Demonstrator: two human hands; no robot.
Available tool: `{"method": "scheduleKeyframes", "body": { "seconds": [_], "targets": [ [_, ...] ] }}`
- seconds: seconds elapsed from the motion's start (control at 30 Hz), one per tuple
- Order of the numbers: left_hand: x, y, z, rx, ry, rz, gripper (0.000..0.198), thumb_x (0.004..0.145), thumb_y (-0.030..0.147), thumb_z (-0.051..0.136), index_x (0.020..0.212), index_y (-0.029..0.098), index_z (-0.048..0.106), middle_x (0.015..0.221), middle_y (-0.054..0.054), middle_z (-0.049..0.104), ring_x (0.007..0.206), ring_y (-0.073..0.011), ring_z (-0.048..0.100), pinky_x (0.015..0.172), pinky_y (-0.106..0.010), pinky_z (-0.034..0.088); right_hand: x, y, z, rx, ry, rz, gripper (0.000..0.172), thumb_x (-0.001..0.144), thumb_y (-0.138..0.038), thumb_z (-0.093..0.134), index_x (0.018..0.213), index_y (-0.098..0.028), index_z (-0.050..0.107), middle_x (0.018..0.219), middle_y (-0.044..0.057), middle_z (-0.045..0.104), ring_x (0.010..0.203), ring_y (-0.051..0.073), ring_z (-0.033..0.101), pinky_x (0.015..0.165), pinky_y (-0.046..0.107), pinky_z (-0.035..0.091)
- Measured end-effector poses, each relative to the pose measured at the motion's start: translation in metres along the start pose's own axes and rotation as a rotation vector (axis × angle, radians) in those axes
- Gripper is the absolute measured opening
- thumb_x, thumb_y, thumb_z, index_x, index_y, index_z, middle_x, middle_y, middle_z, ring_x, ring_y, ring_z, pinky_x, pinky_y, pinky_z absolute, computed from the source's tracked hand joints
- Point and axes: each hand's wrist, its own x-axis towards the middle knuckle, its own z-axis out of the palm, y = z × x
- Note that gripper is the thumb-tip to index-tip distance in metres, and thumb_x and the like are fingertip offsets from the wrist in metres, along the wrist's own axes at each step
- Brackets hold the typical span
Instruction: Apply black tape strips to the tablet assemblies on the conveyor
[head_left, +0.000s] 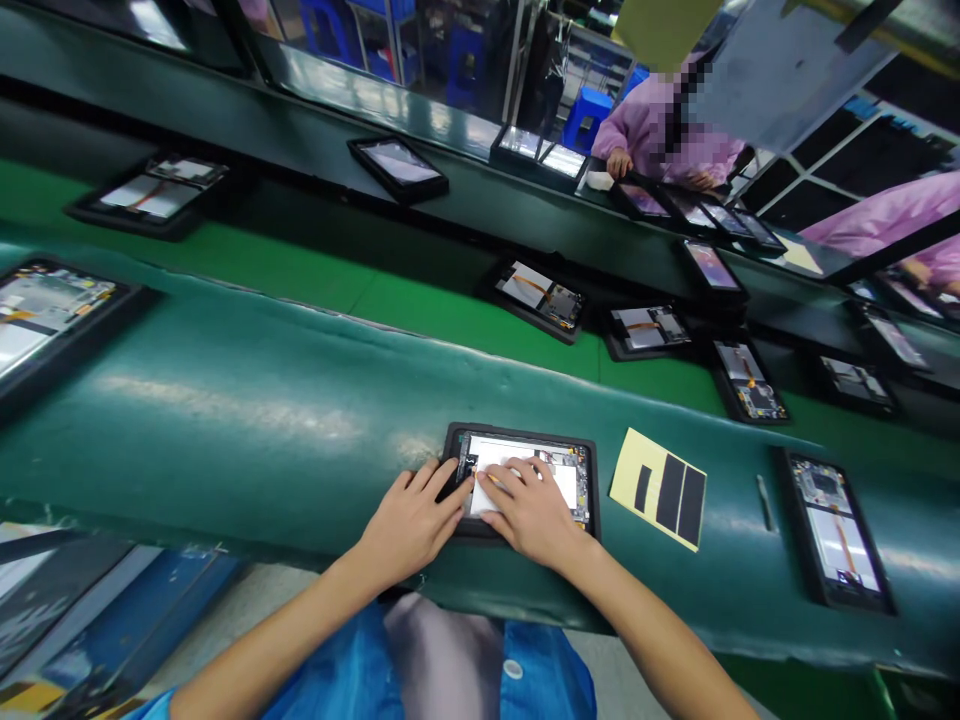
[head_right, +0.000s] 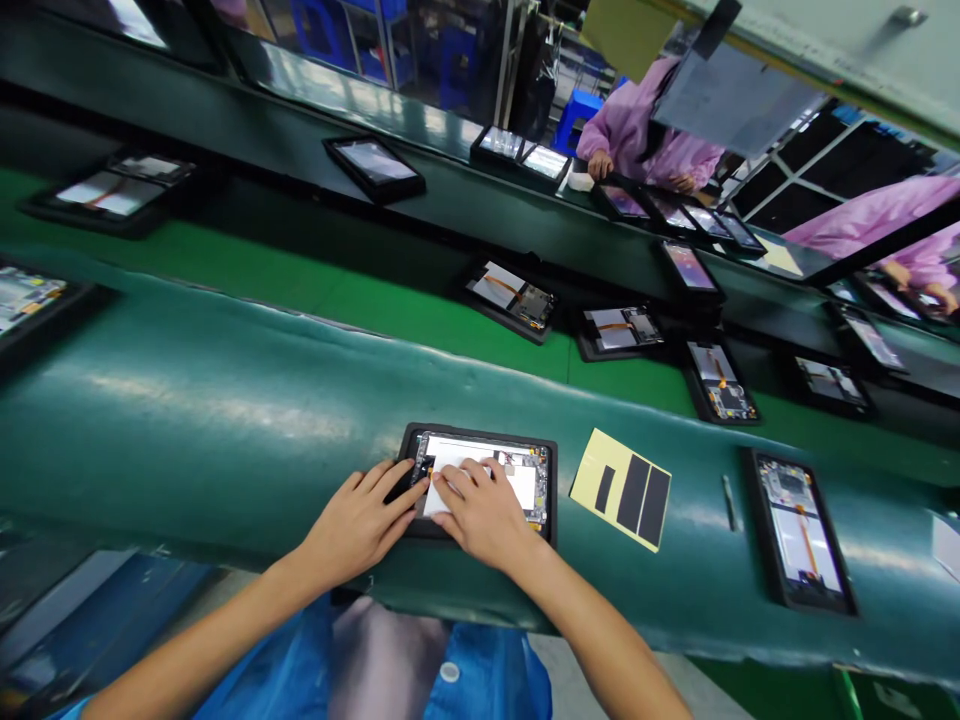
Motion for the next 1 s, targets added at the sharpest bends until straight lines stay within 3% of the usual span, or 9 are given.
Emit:
{"method": "scheduleKeyframes", "body": {
  "seconds": [0.4,0.57,0.77,1.0],
  "targets": [
    [0.003,0.004,-0.003,0.031,-0.024,-0.018,0.034,0.099,0.027,0.053,0.130,0.024,0.067,0.135,-0.014,0.064,0.115,-0.0334,0.058,0.082,-0.042,0.044,0.009,-0.015,-0.003,-0.132,-0.016,-0.104,0.043,0.103,-0.042,0.057,0.131,-0.010,0.065,0.133,0.015,0.066,0.129,0.030,0.051,0.110,0.048,0.042],
    [0.001,0.004,-0.002,0.006,-0.046,-0.031,0.035,0.099,0.029,0.053,0.131,0.025,0.066,0.137,-0.013,0.063,0.117,-0.0330,0.058,0.085,-0.041,0.043,0.014,-0.002,-0.011,-0.120,-0.068,-0.219,0.041,0.101,-0.042,0.060,0.125,-0.011,0.068,0.134,0.013,0.066,0.130,0.029,0.051,0.113,0.046,0.040],
    [-0.002,0.004,0.001,-0.044,-0.006,-0.049,0.037,0.100,0.033,0.054,0.135,0.023,0.064,0.140,-0.012,0.062,0.121,-0.0313,0.055,0.093,-0.041,0.042,0.008,0.007,-0.010,-0.078,-0.058,-0.168,0.050,0.102,-0.046,0.059,0.137,-0.011,0.060,0.132,0.013,0.066,0.125,0.029,0.051,0.110,0.048,0.038],
    [-0.003,0.002,0.004,-0.085,-0.008,-0.047,0.039,0.101,0.036,0.054,0.137,0.023,0.062,0.140,-0.011,0.061,0.120,-0.0314,0.053,0.090,-0.041,0.041,0.007,0.005,-0.009,-0.069,-0.063,-0.125,0.046,0.103,-0.041,0.057,0.140,-0.014,0.058,0.130,0.013,0.066,0.128,0.031,0.049,0.112,0.051,0.033]
  ]
}}
